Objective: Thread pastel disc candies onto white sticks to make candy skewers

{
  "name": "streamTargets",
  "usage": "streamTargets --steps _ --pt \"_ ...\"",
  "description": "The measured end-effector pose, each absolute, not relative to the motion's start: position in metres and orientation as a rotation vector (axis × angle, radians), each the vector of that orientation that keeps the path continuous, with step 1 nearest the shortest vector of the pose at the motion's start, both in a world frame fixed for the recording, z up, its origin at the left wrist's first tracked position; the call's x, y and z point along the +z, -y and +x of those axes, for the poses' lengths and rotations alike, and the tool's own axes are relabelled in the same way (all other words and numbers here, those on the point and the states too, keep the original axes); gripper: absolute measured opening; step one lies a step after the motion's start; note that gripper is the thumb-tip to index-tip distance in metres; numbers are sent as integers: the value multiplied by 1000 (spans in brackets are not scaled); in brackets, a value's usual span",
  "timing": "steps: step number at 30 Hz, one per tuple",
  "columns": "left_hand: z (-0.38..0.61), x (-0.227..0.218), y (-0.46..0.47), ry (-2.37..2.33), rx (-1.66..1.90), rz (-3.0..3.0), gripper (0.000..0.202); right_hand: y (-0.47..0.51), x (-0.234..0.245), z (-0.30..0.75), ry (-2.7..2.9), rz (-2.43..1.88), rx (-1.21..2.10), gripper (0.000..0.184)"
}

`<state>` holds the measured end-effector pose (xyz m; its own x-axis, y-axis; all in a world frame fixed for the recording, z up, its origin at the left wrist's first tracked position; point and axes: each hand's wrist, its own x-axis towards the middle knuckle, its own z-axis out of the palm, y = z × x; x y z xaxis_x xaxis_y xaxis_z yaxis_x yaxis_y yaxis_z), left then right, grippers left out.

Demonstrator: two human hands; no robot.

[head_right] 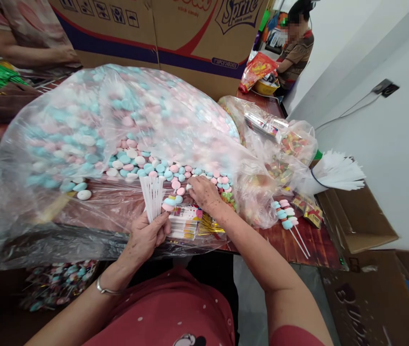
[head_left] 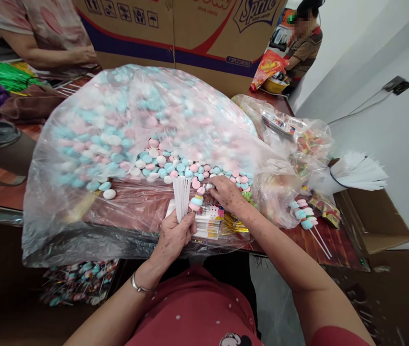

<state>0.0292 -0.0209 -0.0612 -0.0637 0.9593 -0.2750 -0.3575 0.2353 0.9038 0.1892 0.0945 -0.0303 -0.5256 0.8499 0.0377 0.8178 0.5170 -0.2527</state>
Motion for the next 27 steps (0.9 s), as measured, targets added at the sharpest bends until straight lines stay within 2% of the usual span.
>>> streamTargets --steps 10,13,16,19,22,24,27 --pt "28 -63 21 -1155 1208 725 38 -81 -28 176 2721 -1647 -45 33" --pt "28 -59 21 -1172 1193 735 38 -83 -29 177 2665 -1647 -1 32" --pt "29 -56 20 -1177 1165 739 37 -89 -25 188 2340 -1720 269 26" --pt "29 -56 19 -1178 1123 778 36 -95 -16 202 1867 -1581 827 16" --pt "27 -58 19 -1192 1091 851 33 -97 -9 211 1500 -1305 1365 21" --pt "27 -60 19 -1204 1080 886 31 -95 -6 212 1371 -1203 1535 26" --pt "26 -63 18 -1214 1072 918 30 -93 -5 209 1305 -1167 1598 30"
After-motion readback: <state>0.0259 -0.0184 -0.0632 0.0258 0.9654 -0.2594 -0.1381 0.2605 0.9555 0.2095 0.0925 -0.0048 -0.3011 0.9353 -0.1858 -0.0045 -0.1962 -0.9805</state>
